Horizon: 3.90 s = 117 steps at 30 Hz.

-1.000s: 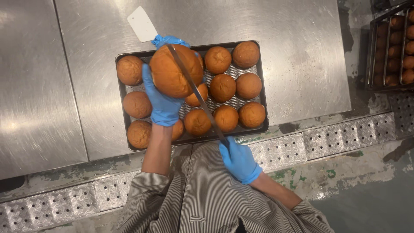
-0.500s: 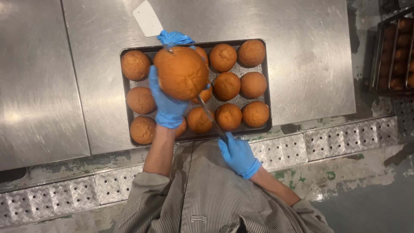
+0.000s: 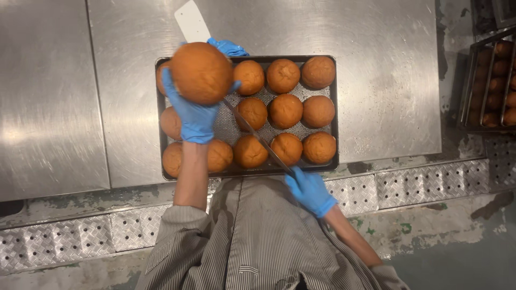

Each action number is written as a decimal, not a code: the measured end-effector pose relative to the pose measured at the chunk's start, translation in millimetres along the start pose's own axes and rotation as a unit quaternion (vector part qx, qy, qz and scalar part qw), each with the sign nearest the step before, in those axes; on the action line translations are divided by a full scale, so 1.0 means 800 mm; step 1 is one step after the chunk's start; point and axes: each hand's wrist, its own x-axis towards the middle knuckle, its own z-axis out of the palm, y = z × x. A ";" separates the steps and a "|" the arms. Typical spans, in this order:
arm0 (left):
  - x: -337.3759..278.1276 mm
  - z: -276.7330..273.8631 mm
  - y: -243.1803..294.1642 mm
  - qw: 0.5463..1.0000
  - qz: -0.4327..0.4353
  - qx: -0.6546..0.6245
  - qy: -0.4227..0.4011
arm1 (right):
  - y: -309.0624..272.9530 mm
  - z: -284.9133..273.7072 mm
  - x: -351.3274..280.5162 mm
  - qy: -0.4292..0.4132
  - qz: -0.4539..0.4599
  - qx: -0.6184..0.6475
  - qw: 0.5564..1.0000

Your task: The person picks up bread rolls one by one from a tray and makes several deep crosswise cuts into the top of each roll using a long serrated knife before returning them to the tray.

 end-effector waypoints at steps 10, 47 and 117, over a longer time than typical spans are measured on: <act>-0.022 -0.025 -0.039 0.999 -0.002 0.030 -0.023 | -0.040 -0.014 0.021 0.111 0.082 0.135 0.981; -0.038 0.030 -0.033 0.998 -0.030 -0.019 0.049 | -0.107 0.001 0.033 0.029 0.037 0.056 0.997; 0.009 -0.038 -0.107 0.977 -0.203 -0.045 -0.038 | -0.084 -0.034 0.060 0.142 0.040 0.140 0.979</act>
